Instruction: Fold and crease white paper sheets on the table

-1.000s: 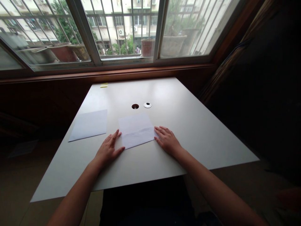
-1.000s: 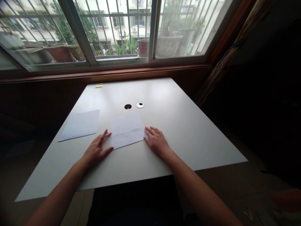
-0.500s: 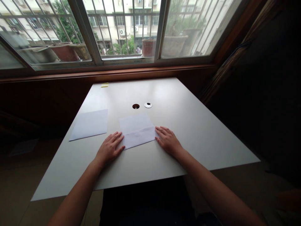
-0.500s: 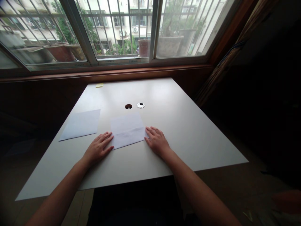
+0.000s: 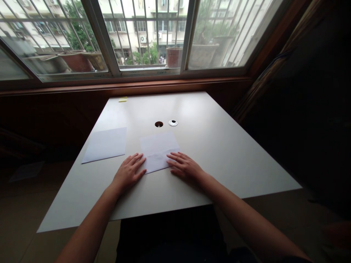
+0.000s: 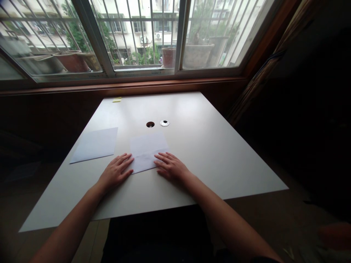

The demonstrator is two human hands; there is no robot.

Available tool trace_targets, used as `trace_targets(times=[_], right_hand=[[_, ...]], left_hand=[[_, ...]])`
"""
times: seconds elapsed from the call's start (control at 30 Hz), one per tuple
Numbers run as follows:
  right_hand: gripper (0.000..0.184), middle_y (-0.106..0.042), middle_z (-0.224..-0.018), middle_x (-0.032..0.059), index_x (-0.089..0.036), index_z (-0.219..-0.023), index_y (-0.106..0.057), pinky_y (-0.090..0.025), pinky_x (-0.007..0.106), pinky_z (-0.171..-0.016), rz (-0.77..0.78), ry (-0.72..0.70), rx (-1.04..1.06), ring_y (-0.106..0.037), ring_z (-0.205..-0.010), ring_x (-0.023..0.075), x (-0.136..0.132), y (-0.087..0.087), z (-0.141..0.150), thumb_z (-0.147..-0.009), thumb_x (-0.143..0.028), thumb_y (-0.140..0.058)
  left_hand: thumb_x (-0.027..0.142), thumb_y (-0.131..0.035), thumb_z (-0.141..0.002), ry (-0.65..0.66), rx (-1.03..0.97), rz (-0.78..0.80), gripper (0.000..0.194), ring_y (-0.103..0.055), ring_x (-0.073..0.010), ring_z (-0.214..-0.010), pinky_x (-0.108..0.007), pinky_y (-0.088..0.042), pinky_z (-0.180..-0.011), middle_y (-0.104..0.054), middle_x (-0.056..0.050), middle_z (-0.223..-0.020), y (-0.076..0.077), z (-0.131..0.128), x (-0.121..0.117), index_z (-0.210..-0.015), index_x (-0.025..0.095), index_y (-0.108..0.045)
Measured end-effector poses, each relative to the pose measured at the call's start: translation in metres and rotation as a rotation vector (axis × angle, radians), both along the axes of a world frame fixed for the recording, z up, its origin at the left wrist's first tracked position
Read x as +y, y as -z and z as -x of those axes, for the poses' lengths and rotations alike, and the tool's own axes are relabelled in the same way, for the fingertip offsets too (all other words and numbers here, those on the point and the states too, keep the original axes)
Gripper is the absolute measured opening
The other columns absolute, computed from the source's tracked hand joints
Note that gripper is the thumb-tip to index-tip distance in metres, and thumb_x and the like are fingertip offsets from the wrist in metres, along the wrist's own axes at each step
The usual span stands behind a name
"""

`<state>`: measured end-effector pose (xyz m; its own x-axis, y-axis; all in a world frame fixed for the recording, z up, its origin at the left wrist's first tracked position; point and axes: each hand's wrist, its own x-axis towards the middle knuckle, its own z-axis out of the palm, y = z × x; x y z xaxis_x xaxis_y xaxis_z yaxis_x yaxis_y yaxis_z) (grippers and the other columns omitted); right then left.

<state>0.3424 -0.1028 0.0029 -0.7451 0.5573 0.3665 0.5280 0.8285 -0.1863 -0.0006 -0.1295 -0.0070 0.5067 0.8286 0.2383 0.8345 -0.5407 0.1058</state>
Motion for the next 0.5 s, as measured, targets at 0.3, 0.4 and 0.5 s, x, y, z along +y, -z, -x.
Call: trace_targets(times=[0.3,0.4,0.5], right_hand=[[0.040,-0.049,-0.150,0.0028,-0.031,-0.139,-0.057,-0.034,0.047,-0.118,0.051,-0.032,-0.070,-0.042,-0.141,0.0239,-0.001,0.004,0.018,-0.100,-0.037,-0.050],[0.040,-0.049,-0.150,0.0028,-0.031,-0.139,-0.057,-0.034,0.046,-0.117,0.041,-0.020,-0.075,-0.043,-0.141,0.0241,-0.002,0.004,0.018,-0.101,-0.037,-0.049],[0.040,-0.049,-0.150,0.0024,-0.031,-0.139,-0.057,-0.035,0.045,-0.117,0.033,-0.012,-0.076,-0.044,-0.140,0.0241,-0.003,0.004,0.019,-0.101,-0.037,-0.048]], left_hand=[[0.040,-0.052,-0.097,0.032,-0.080,-0.054,0.043,-0.038,-0.0295,-0.142,-0.052,-0.036,-0.116,-0.044,-0.007,-0.152,-0.004,-0.003,-0.004,-0.138,0.027,-0.056],[0.033,-0.051,-0.098,0.137,-0.079,-0.076,0.035,-0.040,-0.0278,-0.141,-0.051,-0.035,-0.117,-0.052,-0.005,-0.145,-0.005,-0.010,-0.007,-0.132,0.029,-0.061],[0.031,-0.052,-0.099,0.228,-0.069,-0.086,0.031,-0.048,-0.0259,-0.134,-0.050,-0.037,-0.117,-0.061,-0.005,-0.135,-0.006,-0.022,-0.008,-0.128,0.027,-0.063]])
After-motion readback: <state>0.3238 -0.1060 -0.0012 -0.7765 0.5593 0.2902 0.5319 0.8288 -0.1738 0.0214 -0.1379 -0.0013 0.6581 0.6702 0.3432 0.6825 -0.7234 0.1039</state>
